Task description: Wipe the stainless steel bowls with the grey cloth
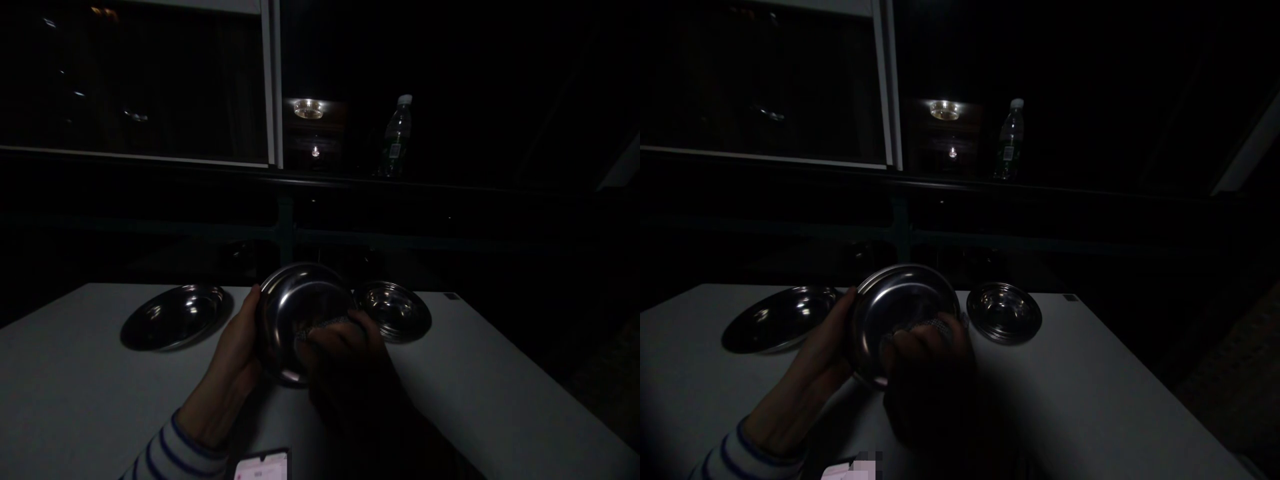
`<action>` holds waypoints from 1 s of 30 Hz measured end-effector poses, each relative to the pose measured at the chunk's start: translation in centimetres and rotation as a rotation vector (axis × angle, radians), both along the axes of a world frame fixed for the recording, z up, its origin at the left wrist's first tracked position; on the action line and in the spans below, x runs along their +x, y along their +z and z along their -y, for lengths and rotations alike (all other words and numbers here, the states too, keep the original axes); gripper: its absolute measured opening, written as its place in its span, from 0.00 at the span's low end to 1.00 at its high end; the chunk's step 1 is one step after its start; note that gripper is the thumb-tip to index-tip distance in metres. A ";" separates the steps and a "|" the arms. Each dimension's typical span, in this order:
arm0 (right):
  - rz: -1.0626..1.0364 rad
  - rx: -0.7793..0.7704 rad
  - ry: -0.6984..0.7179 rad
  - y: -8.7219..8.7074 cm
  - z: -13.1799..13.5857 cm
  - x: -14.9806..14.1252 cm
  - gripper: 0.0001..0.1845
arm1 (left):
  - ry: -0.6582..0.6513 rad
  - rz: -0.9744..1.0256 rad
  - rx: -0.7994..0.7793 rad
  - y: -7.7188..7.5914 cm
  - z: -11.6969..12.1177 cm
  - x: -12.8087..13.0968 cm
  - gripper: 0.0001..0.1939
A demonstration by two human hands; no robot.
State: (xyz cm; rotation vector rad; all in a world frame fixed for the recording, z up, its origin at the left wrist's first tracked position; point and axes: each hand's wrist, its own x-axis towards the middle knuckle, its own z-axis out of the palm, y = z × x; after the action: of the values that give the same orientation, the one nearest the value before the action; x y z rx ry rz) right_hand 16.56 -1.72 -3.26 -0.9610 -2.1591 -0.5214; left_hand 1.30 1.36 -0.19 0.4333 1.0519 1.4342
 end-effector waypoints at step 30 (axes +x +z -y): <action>-0.086 0.038 -0.027 -0.7 -0.8 -0.3 0.15 | -0.009 -0.125 -0.043 -0.5 0.3 0.4 0.12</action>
State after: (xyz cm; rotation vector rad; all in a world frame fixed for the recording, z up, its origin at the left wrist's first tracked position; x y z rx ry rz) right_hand 16.21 -0.93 -3.98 -0.9754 -2.0551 -0.5234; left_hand 1.66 1.03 -0.66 0.5017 1.1774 1.3883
